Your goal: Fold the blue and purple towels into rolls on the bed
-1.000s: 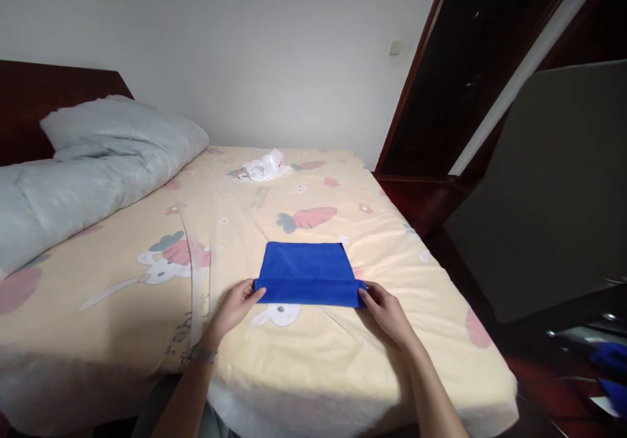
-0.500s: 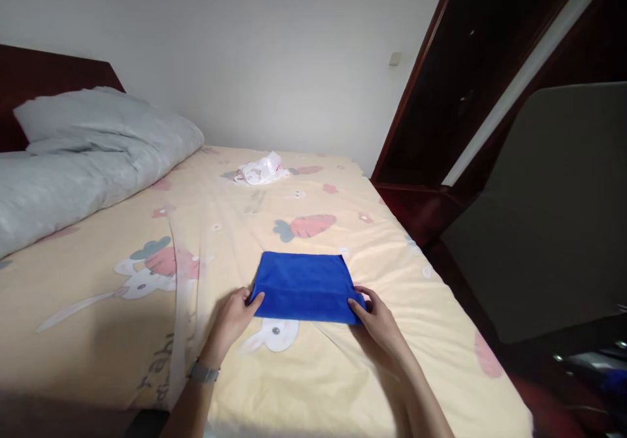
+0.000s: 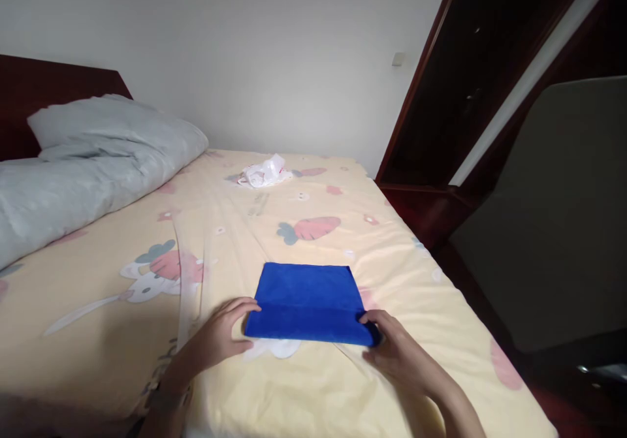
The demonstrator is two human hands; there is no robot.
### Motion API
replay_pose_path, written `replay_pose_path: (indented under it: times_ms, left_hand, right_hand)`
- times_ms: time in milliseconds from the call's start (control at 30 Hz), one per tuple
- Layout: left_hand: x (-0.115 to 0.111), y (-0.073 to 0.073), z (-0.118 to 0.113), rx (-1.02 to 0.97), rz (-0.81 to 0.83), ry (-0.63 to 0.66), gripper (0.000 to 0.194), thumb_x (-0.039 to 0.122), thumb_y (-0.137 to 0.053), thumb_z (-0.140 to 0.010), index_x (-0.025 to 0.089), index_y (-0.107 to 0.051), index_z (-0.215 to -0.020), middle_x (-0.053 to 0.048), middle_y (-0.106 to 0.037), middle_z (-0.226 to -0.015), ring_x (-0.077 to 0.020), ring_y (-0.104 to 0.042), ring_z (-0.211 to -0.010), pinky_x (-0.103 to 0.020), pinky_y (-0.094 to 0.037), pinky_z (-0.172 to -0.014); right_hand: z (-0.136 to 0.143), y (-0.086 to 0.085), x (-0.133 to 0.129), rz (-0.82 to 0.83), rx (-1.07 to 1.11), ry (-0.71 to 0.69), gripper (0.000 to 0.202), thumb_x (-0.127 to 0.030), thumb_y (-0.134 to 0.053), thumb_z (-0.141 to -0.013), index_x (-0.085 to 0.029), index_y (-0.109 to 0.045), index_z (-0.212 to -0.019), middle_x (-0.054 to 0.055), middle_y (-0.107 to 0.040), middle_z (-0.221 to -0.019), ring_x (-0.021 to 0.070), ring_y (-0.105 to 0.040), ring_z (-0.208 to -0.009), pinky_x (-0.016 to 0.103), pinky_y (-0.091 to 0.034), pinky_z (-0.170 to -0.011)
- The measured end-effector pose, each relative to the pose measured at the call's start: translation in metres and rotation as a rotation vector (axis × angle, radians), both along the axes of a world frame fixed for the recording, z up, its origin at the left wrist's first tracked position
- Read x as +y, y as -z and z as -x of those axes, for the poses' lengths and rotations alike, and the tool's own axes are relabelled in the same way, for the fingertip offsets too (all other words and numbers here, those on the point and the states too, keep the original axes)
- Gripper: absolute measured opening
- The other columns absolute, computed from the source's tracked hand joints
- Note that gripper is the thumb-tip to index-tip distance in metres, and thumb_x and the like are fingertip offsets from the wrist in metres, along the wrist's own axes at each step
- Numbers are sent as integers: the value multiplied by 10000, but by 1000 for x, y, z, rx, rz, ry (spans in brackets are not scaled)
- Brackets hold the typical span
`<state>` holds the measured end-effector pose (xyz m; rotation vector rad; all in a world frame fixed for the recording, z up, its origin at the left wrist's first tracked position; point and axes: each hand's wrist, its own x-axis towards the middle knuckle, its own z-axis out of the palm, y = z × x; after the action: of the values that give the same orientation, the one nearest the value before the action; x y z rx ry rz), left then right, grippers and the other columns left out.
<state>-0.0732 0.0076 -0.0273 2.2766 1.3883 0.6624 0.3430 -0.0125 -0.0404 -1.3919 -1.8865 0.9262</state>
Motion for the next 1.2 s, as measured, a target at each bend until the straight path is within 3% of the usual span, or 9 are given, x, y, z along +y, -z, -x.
replay_pose_path:
  times_ms: [133,267,433,500,600,733,900,1033,1200]
  left_hand:
    - [9,4,0,-108,72,-10,374,192,-558,-811,262,-643,-1168,-51,-651,-1240,-233,-595,-1170,-356,-449,-1038]
    - [26,2,-6,-148,202,-93,247,377,-509,-905,217,-650,-1031,-44,-704,-1013,-212,-666,-956,-309,-513,-857]
    - [50,1,-7,-31,72,-368,320,416,-396,-955,210,-627,-875,-45,-698,-847,-217,-672,-836,-310,-500,-776]
    - [53,0,-8,0,-66,-380,267,367,-413,-946,210,-629,-939,-70,-700,-957,-230,-659,-946,-338,-488,-871]
    - [53,-3,-12,91,-189,-190,291,281,-538,-868,236,-614,-1146,-75,-644,-1227,-242,-570,-1185,-372,-402,-1047]
    - [66,-10,-18,161,-72,13,581,161,-610,-737,306,-559,-1297,-33,-576,-1372,-248,-511,-1277,-370,-378,-1072]
    - [116,-22,-20,-15,252,-33,322,383,-580,-804,193,-663,-1050,-81,-685,-1082,-253,-639,-991,-325,-469,-871]
    - [156,-29,-23,-24,367,-94,442,564,-469,-860,167,-659,-903,-87,-706,-896,-262,-645,-851,-337,-468,-774]
    - [178,-32,-26,-83,549,42,474,534,-768,-608,180,-699,-916,-41,-740,-923,-240,-651,-872,-292,-482,-788]
  right_hand:
    - [3,-2,11,22,106,59,355,-361,-609,-870,-240,-572,-1201,48,-635,-1032,209,-612,-850,322,-510,-767]
    - [8,2,40,26,149,202,488,-485,-590,-889,-209,-546,-1289,43,-657,-918,208,-642,-756,326,-524,-727]
    - [6,11,63,-122,91,506,474,-535,-537,-905,-230,-568,-1267,94,-619,-1203,250,-653,-923,383,-545,-808]
    - [5,9,64,-249,53,471,387,-483,-514,-924,-237,-608,-1208,95,-589,-1258,260,-616,-1045,405,-519,-909]
    - [8,1,68,-362,-107,191,398,-357,-611,-848,-261,-615,-1235,79,-530,-1357,278,-498,-1251,431,-408,-1072]
    - [14,-4,89,-237,-235,-115,593,-194,-652,-717,-259,-585,-1303,72,-564,-1342,300,-511,-1237,443,-391,-1070]
    - [8,-4,133,11,-52,-39,371,-302,-583,-828,-199,-611,-1183,56,-684,-1105,241,-641,-991,344,-499,-902]
    - [5,-5,170,110,-112,25,300,-414,-573,-872,-152,-656,-991,68,-707,-925,229,-661,-842,289,-520,-730]
    - [12,-8,191,193,-247,92,254,-327,-717,-763,-126,-654,-903,74,-695,-776,204,-633,-670,253,-462,-582]
